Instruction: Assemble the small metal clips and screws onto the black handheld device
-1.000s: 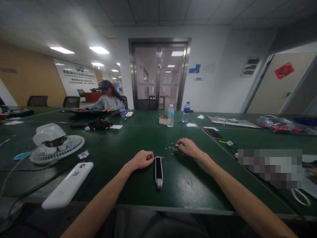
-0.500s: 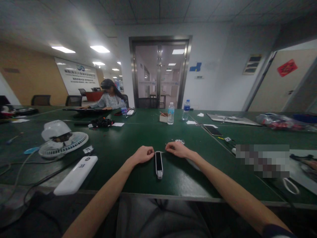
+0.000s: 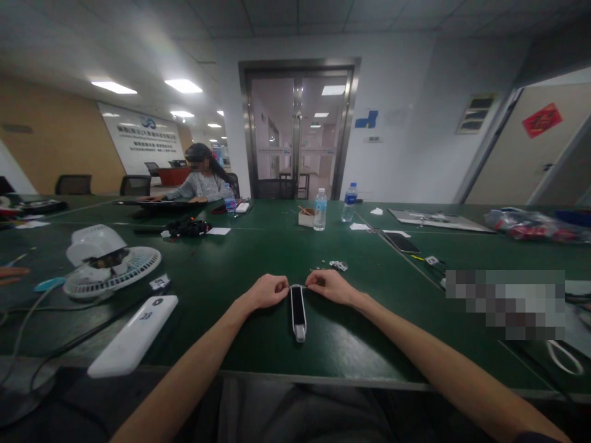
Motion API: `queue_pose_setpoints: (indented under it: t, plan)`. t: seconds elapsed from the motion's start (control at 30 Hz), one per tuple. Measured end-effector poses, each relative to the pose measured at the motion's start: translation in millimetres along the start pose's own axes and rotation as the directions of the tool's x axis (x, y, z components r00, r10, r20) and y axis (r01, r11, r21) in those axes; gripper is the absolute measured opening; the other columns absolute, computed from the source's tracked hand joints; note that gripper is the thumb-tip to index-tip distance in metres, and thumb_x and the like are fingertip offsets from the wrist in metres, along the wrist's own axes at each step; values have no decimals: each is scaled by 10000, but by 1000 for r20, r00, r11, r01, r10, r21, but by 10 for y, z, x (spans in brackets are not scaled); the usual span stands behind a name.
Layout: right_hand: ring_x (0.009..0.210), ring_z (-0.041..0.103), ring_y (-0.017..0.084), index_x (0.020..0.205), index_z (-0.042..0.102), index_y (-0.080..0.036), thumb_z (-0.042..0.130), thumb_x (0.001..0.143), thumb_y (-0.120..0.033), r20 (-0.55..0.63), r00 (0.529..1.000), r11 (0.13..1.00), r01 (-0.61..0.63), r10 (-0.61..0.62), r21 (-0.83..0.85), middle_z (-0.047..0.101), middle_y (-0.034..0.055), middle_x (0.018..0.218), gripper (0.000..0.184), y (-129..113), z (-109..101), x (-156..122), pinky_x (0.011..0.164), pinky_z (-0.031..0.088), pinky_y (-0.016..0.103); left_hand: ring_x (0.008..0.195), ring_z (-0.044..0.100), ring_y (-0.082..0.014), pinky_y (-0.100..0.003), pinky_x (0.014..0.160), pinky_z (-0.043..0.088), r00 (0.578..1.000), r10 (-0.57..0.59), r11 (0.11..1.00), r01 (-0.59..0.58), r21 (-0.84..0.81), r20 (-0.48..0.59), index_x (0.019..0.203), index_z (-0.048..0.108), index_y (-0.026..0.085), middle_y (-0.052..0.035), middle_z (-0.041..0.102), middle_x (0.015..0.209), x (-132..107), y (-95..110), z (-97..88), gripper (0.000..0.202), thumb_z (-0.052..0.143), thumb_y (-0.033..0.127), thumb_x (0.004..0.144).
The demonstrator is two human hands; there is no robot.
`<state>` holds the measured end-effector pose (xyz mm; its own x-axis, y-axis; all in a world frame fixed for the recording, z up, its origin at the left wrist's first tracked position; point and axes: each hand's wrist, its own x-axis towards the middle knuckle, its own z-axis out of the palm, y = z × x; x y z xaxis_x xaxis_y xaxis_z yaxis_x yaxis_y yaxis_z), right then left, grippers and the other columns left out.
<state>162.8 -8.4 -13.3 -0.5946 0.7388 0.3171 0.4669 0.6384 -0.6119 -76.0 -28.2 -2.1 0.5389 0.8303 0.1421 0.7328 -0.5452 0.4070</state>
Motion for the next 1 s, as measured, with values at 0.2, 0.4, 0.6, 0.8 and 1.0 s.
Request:
queue_pose_setpoints:
  t: [0.2,0.4,0.6,0.8,1.0]
  plan:
    - [676,571,121,865,669,-179,609,794,-261,-33,999,999,-26,25,-29,652,9,763,124,-83,45,-30,638,438,243,550,478,-111,-220,545,365,1000,-6,1000,6,1,9,830,619,167,12,565,635,12,-3,1,203,486,321,835]
    - [704,581,118,920,648,-179,624,768,-225,-84,996,999,11,-13,-30,668,11,827,161,-95,134,-5,650,448,234,545,471,-104,-213,544,359,1000,11,1000,-11,8,-5,811,621,162,16,560,628,15,-8,7,197,483,301,829]
    - [706,579,126,864,659,-171,617,769,-232,-75,996,992,35,-44,-122,664,18,797,120,-36,133,7,665,447,246,553,486,-102,-209,550,363,999,-12,1000,12,0,-44,798,620,159,24,556,612,11,-8,31,183,484,281,814]
    - [688,581,126,850,665,-169,600,789,-260,-78,995,991,45,-55,-129,661,21,783,128,-26,142,12,648,450,242,537,480,-104,-212,533,350,998,-9,1000,9,0,-58,804,621,155,22,557,608,12,-33,48,196,482,293,814]
    - [672,564,121,834,658,-167,596,785,-254,-78,995,990,49,-60,-131,648,16,760,117,-41,137,4,641,443,238,534,465,-102,-211,528,338,997,-2,1000,2,-9,-72,806,622,153,20,553,611,9,-59,63,232,478,334,829]
